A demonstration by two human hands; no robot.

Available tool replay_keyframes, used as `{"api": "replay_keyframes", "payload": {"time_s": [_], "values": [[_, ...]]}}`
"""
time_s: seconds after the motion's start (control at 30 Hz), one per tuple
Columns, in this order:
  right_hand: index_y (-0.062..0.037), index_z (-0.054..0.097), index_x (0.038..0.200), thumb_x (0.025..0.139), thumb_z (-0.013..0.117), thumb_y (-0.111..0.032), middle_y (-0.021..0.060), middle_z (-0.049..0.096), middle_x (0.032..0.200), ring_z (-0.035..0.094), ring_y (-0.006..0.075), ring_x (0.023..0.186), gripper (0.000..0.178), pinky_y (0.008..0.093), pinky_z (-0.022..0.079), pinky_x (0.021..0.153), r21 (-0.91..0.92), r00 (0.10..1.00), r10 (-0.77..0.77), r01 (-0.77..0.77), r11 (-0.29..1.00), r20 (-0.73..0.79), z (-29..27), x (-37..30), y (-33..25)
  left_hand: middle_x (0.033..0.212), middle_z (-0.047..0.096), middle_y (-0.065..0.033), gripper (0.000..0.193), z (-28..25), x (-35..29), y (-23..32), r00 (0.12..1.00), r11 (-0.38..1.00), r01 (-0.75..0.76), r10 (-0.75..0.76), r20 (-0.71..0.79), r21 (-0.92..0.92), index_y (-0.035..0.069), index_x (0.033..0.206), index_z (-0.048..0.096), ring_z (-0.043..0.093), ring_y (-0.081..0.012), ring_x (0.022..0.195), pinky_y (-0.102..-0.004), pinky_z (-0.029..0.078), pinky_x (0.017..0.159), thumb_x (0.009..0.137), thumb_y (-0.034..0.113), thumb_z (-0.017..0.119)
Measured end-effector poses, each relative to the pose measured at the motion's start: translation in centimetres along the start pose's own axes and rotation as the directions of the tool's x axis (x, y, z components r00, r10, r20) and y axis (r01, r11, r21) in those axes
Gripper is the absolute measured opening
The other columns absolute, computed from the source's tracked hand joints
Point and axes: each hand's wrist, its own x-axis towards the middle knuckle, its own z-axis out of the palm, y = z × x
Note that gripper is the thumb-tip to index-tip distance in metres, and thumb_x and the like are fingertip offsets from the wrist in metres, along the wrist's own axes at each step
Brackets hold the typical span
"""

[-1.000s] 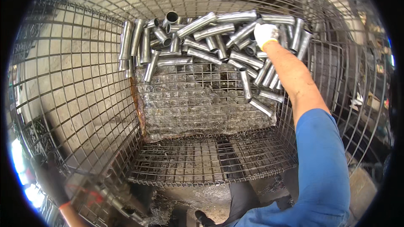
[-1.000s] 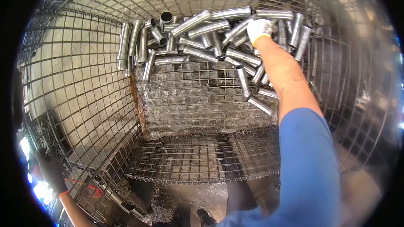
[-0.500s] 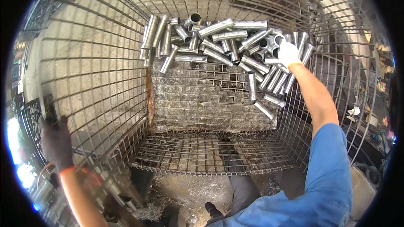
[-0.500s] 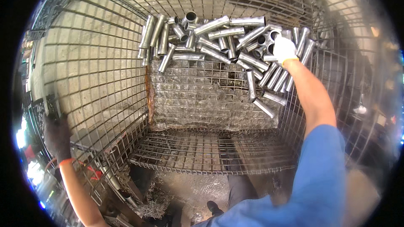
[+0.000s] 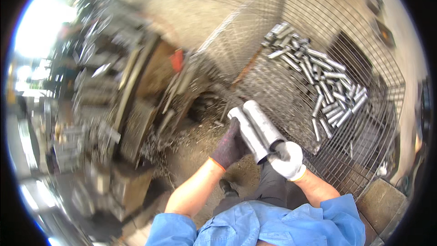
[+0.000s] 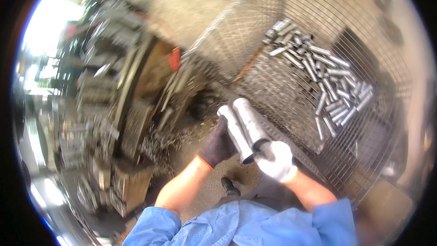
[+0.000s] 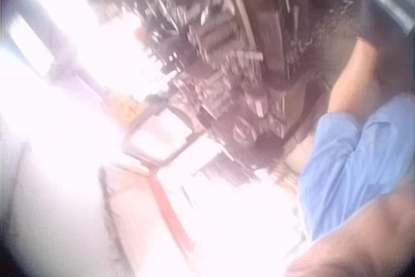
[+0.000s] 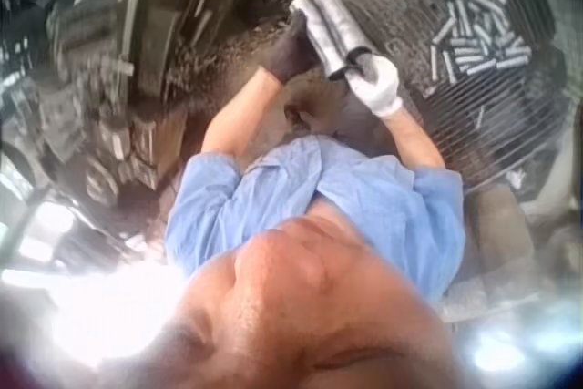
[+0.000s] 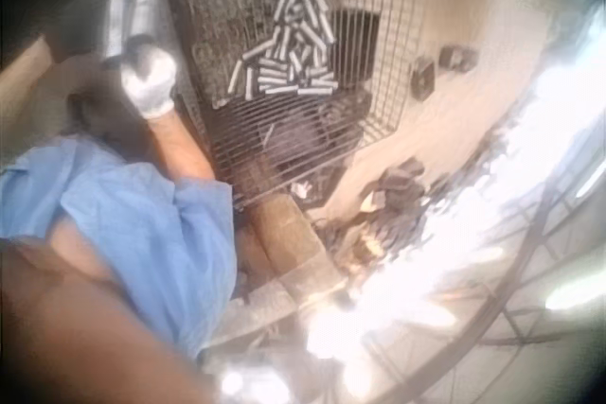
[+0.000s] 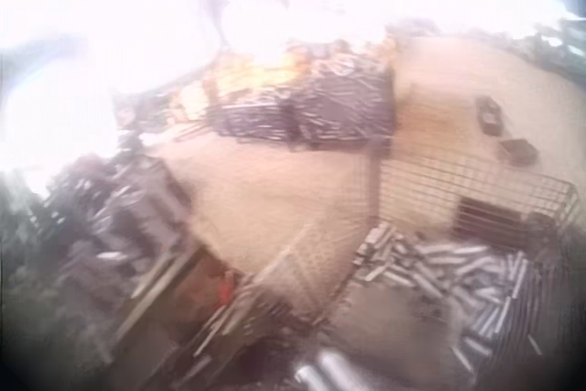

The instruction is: The person repeatedly picks cylindrical metal parts from a wire basket, inserts them into a lathe chuck, operates the machine, removes the processed parts, and places them into a collection bin. The cycle repeats continuously throughout the clip.

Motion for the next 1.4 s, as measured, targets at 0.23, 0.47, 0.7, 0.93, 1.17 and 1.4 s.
{"api": "replay_keyframes", "payload": {"time_s": [0.23,0.47,0.7,0.93,1.17,1.4], "values": [[-0.0032,0.068,0.121,0.086,0.086,-0.028,0.0116,0.076,0.090,0.076,0.0319,0.075,0.047,0.0394,0.061,0.067,0.245,0.862,-0.165,0.049,0.968,0.480,15.4,-5.5,-24.5,0.114,0.071,-0.0183,0.051,-19.2,-32.8,-3.9,0.811,0.870,-0.471,0.362,-0.459,-0.146,0.002,0.136,0.056,0.073,-0.0314,0.101,-0.0471,0.063,0.089,0.103,0.038,0.071],[-0.0069,0.073,0.102,0.086,0.087,-0.018,0.0122,0.073,0.072,0.074,0.0265,0.063,0.024,0.0358,0.058,0.059,0.298,0.557,-0.508,0.428,0.853,0.656,29.6,-6.9,-43.5,0.100,0.070,-0.0078,0.032,-31.2,-61.9,-9.6,0.128,0.475,-0.756,0.781,-0.611,0.449,0.004,0.118,0.064,0.070,-0.0211,0.086,-0.0370,0.060,0.080,0.090,0.011,0.078],[-0.0124,0.065,0.102,0.097,0.075,-0.028,0.0130,0.068,0.065,0.071,0.0361,0.058,0.019,0.0447,0.056,0.051,0.433,0.356,-0.799,0.695,0.573,0.485,43.5,-4.7,-55.6,0.104,0.072,-0.0041,0.049,-39.1,-71.7,1.6,-0.346,0.137,-0.726,0.773,-0.531,0.673,0.006,0.121,0.067,0.070,-0.0167,0.095,-0.0338,0.059,0.085,0.077,0.001,0.088],[-0.0159,0.070,0.099,0.097,0.071,-0.036,0.0120,0.069,0.066,0.069,0.0366,0.056,0.020,0.0469,0.056,0.052,0.328,0.168,-0.659,0.762,0.559,0.733,50.2,-1.3,-62.4,0.114,0.072,-0.0028,0.055,-46.5,-71.1,8.9,-0.157,0.122,-0.723,0.930,-0.333,0.680,0.006,0.134,0.062,0.069,-0.0162,0.106,-0.0354,0.060,0.094,0.083,-0.006,0.081],[-0.0072,0.080,0.112,0.092,0.074,-0.028,0.0120,0.081,0.089,0.080,0.0286,0.077,0.029,0.0390,0.064,0.070,0.488,0.079,-0.771,0.732,0.475,0.632,51.0,9.2,-70.0,0.153,0.056,-0.0123,0.093,-47.0,-76.5,6.8,0.049,0.210,-0.481,0.976,-0.213,0.851,0.008,0.160,0.041,0.055,-0.0259,0.140,-0.0409,0.044,0.121,0.078,-0.004,0.083],[-0.0024,0.080,0.110,0.096,0.063,-0.061,0.0184,0.080,0.105,0.076,0.0318,0.095,0.062,0.0452,0.059,0.089,-0.138,0.159,0.018,0.791,0.596,0.987,67.2,14.8,-80.4,0.167,0.036,-0.0243,0.115,-55.7,-87.1,13.8,-0.329,0.174,0.788,0.930,0.165,0.591,0.001,0.163,0.030,0.027,-0.0423,0.159,-0.0587,0.019,0.131,0.076,0.049,0.088]]}}
